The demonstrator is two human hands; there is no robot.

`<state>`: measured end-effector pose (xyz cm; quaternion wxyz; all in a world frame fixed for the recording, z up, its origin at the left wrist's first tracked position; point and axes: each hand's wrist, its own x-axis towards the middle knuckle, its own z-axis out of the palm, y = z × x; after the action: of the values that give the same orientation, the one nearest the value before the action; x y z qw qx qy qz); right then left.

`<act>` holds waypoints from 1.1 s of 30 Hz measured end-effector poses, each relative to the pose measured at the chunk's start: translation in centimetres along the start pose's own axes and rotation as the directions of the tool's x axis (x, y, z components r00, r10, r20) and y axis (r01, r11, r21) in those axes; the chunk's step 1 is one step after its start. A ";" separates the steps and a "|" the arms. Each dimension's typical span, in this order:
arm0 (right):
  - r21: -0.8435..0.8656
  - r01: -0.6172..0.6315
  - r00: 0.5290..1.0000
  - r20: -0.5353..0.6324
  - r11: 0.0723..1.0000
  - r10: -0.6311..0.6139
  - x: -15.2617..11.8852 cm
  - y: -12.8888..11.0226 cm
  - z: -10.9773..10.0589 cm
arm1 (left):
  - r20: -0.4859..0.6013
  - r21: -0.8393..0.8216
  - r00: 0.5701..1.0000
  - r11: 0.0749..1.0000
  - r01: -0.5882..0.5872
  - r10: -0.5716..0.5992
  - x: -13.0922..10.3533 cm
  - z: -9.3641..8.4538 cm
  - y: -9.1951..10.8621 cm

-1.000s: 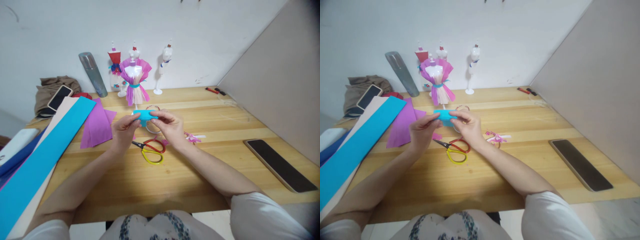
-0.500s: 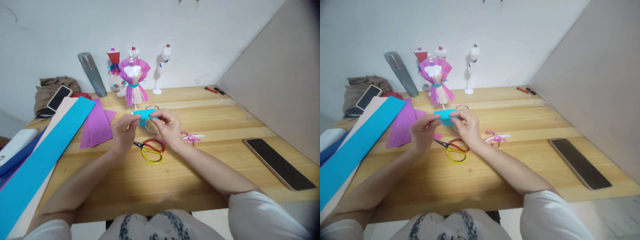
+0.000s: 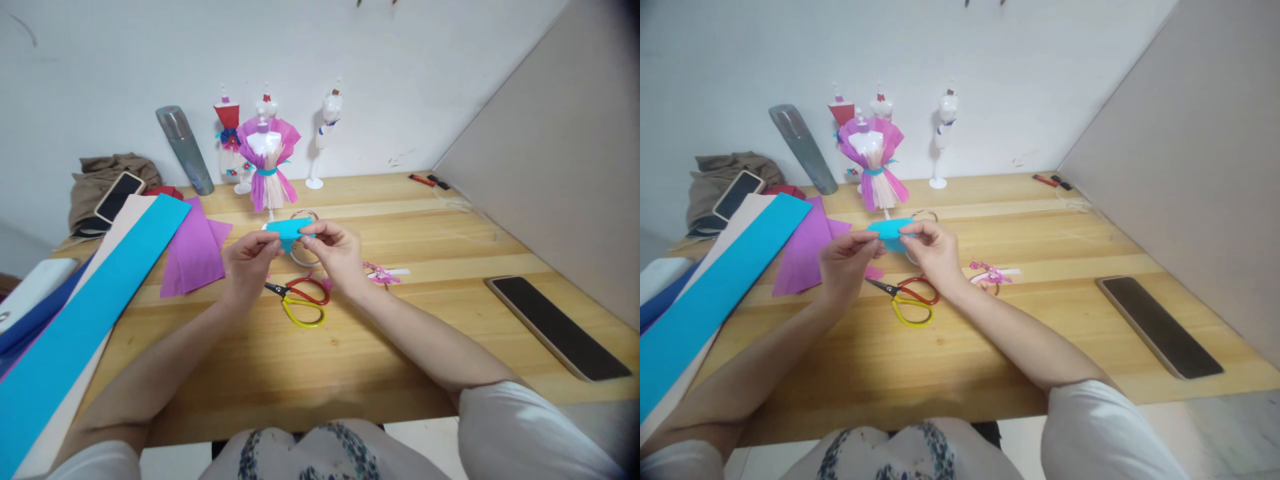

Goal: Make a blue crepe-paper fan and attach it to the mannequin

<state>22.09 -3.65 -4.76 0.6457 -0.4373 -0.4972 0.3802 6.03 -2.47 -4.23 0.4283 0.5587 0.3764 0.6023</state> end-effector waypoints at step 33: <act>-0.078 0.243 0.969 0.067 0.967 -0.239 0.0 1.0 -0.3 | 0.083 0.090 0.969 0.967 -0.240 0.233 0.6 -0.5 -1.9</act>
<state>22.33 -3.43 -5.74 0.6535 -0.3900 -0.5806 0.2894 5.66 -1.29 -5.82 0.3384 0.6415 0.3207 0.6092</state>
